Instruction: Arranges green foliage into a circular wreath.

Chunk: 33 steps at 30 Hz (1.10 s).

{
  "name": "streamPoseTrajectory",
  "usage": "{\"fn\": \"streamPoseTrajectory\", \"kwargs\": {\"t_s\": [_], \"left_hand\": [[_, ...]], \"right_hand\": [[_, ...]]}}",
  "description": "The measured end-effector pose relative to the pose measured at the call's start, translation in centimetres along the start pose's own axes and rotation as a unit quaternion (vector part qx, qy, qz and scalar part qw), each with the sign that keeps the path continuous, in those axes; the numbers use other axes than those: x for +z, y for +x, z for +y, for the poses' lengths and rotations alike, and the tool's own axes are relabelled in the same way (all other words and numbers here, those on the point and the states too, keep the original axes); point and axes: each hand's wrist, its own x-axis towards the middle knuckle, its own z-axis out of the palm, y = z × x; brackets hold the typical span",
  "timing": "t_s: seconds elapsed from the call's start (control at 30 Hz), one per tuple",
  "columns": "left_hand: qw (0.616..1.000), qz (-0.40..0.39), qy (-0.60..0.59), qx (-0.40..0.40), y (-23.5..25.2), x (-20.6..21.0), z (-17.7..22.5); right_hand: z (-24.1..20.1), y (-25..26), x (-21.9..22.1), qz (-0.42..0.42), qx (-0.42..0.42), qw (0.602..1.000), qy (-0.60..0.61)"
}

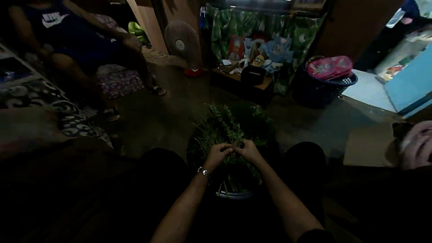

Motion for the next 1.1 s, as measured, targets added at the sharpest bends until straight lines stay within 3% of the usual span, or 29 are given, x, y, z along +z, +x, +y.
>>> {"fn": "streamPoseTrajectory", "kwargs": {"t_s": [0.33,0.73,0.87,0.97,1.1], "left_hand": [[0.991,-0.009,-0.121,-0.06,-0.3,0.3,0.4],[1.0,-0.009,-0.02,0.006,-0.2,0.1,0.4],[0.999,0.018,0.02,-0.039,-0.6,-1.2,1.6],[0.996,0.067,-0.019,-0.062,-0.5,-2.3,1.4],[0.996,0.042,-0.022,-0.071,-0.4,-2.2,0.7]], "right_hand": [[-0.6,-0.6,0.5,0.029,0.01,0.999,0.029],[-2.0,-1.2,0.5,0.063,0.077,0.993,0.055],[-2.8,-1.4,-1.4,0.084,0.097,0.991,0.026],[-2.2,-1.1,-3.6,0.109,0.051,0.993,0.017],[0.0,-0.5,-3.9,0.167,-0.127,0.966,-0.149]]}}
